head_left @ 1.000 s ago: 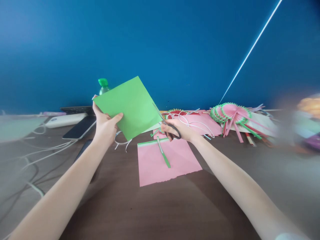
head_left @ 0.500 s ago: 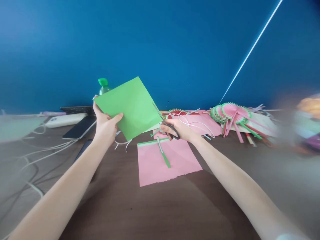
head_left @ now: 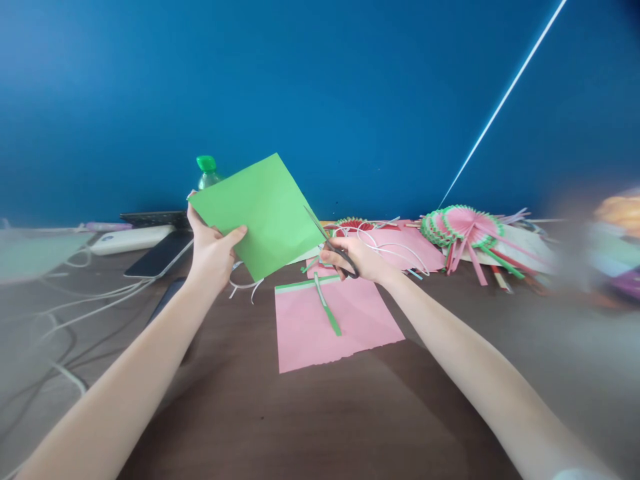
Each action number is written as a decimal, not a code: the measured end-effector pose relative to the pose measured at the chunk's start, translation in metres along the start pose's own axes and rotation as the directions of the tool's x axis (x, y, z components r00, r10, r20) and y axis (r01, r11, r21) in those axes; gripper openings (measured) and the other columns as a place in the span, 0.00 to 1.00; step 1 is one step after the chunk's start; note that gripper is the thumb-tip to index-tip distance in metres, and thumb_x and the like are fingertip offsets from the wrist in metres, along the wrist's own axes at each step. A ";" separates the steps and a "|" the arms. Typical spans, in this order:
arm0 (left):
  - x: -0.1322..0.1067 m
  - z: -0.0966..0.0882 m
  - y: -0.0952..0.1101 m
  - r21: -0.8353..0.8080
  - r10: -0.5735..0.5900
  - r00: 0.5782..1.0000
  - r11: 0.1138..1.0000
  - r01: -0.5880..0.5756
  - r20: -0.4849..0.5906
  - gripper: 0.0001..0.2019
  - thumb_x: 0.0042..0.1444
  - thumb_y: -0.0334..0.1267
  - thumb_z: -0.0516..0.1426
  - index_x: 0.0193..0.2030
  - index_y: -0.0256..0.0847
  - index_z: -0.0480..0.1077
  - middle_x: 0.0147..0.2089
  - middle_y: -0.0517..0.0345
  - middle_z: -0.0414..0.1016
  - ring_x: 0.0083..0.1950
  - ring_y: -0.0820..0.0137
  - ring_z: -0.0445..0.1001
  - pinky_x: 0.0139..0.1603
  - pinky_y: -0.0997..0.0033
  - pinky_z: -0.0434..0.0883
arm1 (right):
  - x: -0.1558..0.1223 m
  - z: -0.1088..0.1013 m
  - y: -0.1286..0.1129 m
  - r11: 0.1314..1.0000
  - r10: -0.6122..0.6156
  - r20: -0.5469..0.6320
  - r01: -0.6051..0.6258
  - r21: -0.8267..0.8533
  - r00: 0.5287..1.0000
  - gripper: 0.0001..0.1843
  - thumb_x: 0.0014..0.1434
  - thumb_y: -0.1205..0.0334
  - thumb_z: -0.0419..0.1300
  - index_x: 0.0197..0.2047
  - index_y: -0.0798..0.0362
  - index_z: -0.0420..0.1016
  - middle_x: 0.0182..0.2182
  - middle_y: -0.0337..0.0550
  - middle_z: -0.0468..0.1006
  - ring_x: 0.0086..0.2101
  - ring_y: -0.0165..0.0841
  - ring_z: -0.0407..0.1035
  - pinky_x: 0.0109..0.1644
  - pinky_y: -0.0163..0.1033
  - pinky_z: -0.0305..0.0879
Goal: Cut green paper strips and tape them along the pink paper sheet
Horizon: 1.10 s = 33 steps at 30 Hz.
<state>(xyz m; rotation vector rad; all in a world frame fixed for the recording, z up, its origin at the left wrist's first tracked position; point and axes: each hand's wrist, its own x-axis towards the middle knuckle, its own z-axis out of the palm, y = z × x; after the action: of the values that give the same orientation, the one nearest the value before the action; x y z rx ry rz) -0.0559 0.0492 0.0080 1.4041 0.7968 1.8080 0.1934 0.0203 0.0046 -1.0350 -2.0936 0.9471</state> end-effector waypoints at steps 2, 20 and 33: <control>-0.001 0.000 0.000 0.019 0.004 1.000 1.000 -0.005 0.009 0.39 0.41 0.26 0.61 0.56 0.54 0.46 0.57 0.60 0.64 0.59 0.62 0.65 0.58 0.50 0.66 | 0.000 0.000 -0.001 1.000 0.002 0.003 -0.002 0.007 1.000 0.20 0.56 0.45 0.53 0.28 0.55 0.61 0.14 0.32 0.63 0.15 0.23 0.61 0.18 0.29 0.55; 0.012 -0.013 0.011 0.081 -0.041 0.999 0.996 0.042 -0.017 0.47 0.37 0.26 0.63 0.60 0.54 0.41 0.57 0.62 0.66 0.59 0.57 0.63 0.58 0.45 0.64 | -0.012 -0.030 -0.008 0.991 0.111 0.438 -0.130 0.014 0.892 0.19 0.58 0.47 0.51 0.35 0.58 0.67 0.20 0.37 0.69 0.20 0.25 0.63 0.22 0.31 0.53; 0.014 -0.019 0.008 0.086 -0.189 0.973 0.980 0.178 0.136 0.49 0.32 0.24 0.66 0.60 0.55 0.49 0.52 0.55 0.71 0.53 0.50 0.69 0.52 0.36 0.66 | -0.019 -0.045 -0.013 0.983 0.181 0.507 -0.177 -0.058 0.843 0.14 0.59 0.56 0.51 0.36 0.56 0.72 0.21 0.37 0.68 0.22 0.25 0.60 0.25 0.33 0.52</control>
<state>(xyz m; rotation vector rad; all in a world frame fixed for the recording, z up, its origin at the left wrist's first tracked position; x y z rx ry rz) -0.0775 0.0559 0.0177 1.4392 0.8941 1.5328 0.2324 0.0130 0.0364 -1.0844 -2.4536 1.4371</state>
